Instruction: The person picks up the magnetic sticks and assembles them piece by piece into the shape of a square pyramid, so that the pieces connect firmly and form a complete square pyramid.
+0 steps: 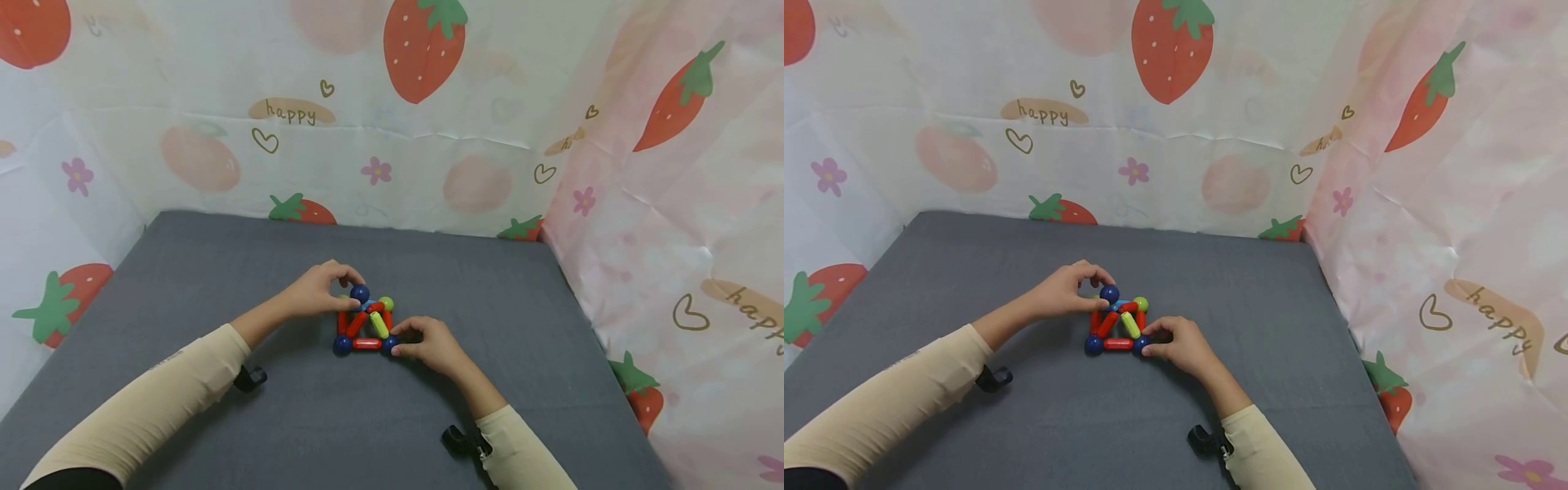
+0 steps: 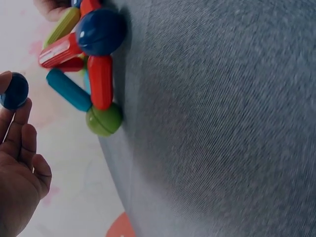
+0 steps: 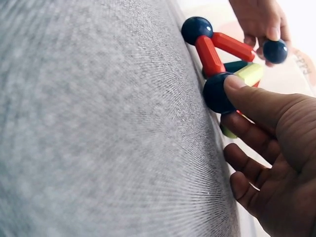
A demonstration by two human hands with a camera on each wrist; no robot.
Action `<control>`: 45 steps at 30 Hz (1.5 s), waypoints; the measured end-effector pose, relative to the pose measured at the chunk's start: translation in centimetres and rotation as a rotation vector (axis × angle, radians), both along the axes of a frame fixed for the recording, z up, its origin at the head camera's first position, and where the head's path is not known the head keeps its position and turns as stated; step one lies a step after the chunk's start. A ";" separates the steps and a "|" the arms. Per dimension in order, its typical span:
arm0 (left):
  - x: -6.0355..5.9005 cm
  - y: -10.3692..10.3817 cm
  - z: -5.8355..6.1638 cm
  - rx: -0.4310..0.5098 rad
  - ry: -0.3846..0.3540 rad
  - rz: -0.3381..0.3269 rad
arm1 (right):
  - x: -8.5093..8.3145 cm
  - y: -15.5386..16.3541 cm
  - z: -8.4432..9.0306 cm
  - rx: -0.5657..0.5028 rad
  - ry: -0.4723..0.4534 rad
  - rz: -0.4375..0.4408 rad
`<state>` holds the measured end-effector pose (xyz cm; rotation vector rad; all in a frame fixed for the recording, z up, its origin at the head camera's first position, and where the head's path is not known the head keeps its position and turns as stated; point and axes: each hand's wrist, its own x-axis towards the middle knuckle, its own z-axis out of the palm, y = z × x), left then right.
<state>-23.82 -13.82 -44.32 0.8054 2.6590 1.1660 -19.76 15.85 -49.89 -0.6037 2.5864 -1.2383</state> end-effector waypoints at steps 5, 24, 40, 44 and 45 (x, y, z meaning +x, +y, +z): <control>0.1 0.6 -0.7 -0.006 -0.001 -0.028 | 0.1 0.0 0.1 -0.001 -0.004 0.003; 0.4 1.5 -1.1 -0.014 -0.016 -0.040 | 0.0 0.0 0.3 0.033 0.038 0.011; 0.6 1.6 -0.9 -0.035 -0.058 -0.041 | 0.1 -0.1 0.2 0.018 0.032 0.012; 0.5 1.4 -0.8 -0.036 -0.082 -0.048 | 0.0 -0.1 0.2 0.011 0.024 0.014; 0.5 1.4 -0.8 -0.039 -0.087 -0.048 | 0.0 -0.1 0.1 0.011 0.023 0.015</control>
